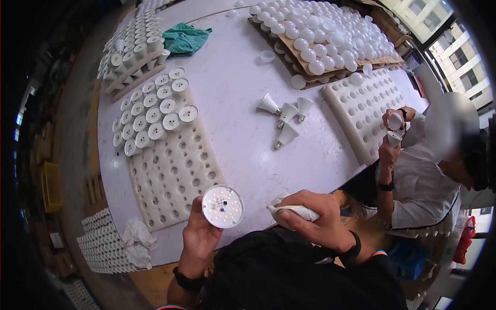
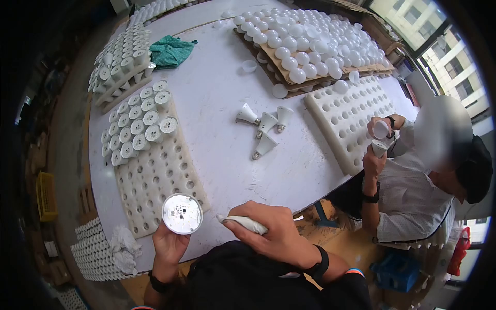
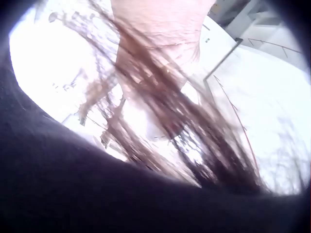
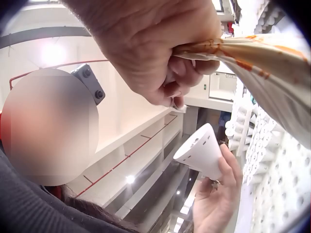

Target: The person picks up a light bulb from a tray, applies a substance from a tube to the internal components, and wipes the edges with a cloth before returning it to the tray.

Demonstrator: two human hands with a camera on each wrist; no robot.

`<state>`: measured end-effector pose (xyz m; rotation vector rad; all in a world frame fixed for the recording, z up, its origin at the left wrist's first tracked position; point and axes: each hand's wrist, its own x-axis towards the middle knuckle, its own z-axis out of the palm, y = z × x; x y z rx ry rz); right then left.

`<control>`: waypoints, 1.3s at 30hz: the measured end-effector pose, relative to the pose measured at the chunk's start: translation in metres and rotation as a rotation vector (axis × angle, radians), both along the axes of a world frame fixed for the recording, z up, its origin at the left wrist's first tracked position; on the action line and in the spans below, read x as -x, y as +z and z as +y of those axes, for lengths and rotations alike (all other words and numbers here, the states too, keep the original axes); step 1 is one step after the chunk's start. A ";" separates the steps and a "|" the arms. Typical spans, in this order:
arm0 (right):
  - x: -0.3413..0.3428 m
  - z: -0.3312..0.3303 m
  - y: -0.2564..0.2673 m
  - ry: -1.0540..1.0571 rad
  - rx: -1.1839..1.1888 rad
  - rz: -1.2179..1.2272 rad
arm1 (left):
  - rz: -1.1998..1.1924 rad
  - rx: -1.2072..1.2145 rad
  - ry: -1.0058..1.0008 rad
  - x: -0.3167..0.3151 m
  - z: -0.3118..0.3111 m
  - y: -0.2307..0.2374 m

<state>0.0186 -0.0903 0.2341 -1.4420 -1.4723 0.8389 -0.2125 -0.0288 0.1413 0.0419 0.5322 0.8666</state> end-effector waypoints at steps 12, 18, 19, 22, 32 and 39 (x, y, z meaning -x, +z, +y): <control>-0.063 -0.039 -0.024 -0.245 0.102 0.075 | 0.352 -0.024 -0.669 -0.123 0.029 -0.140; -0.053 -0.023 -0.032 -0.214 0.037 -0.055 | 0.608 -0.399 -0.487 -0.156 0.041 -0.132; -0.051 -0.019 -0.033 -0.188 0.013 -0.086 | 0.678 -0.451 -0.466 -0.151 0.046 -0.128; -0.043 -0.005 -0.035 -0.145 0.028 -0.061 | 0.678 -0.329 -0.403 -0.107 0.063 -0.138; -0.013 0.040 -0.041 0.059 0.135 -0.087 | 0.893 -0.228 0.322 0.009 0.181 -0.155; -0.009 0.053 -0.035 0.080 0.179 -0.060 | 1.039 -0.373 0.252 -0.011 0.256 -0.167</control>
